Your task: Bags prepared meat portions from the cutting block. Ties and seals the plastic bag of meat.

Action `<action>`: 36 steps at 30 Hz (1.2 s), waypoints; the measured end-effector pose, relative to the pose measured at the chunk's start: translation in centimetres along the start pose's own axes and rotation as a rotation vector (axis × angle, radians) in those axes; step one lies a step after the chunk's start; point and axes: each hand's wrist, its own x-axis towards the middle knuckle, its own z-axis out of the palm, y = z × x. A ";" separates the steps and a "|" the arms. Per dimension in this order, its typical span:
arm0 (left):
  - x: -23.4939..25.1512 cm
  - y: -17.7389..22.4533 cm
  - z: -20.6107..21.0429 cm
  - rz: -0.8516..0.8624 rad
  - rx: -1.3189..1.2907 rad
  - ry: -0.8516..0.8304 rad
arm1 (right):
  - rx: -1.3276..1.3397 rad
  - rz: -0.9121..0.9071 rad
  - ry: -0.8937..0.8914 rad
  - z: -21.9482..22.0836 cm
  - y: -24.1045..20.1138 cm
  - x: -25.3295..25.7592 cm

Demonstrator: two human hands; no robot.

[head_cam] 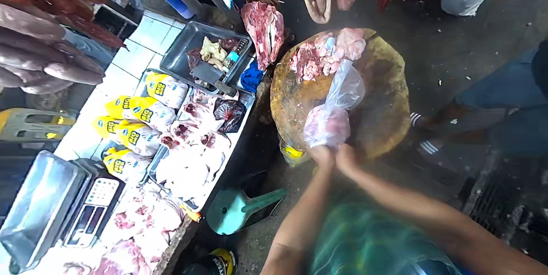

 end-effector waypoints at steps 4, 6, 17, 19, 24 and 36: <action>-0.1 5.7 0.8 -0.324 -0.324 -0.138 | 0.775 0.149 -0.095 -1.9 -1.0 0.8; 0.9 10.4 0.7 -0.391 -0.385 -0.273 | 0.937 0.130 -0.143 -4.9 -3.3 1.9; 16.4 19.9 1.6 0.189 0.788 -0.602 | 0.241 0.067 0.315 -18.5 -8.3 8.1; 17.0 21.0 0.7 0.253 0.727 -0.626 | 0.330 0.060 0.335 -19.4 -8.4 7.4; 15.7 22.5 -1.1 0.199 0.432 -0.757 | 0.392 0.076 0.365 -20.8 -10.2 6.6; 4.4 7.3 6.8 0.193 0.344 -0.495 | 0.358 -0.105 0.165 -19.8 -8.0 6.5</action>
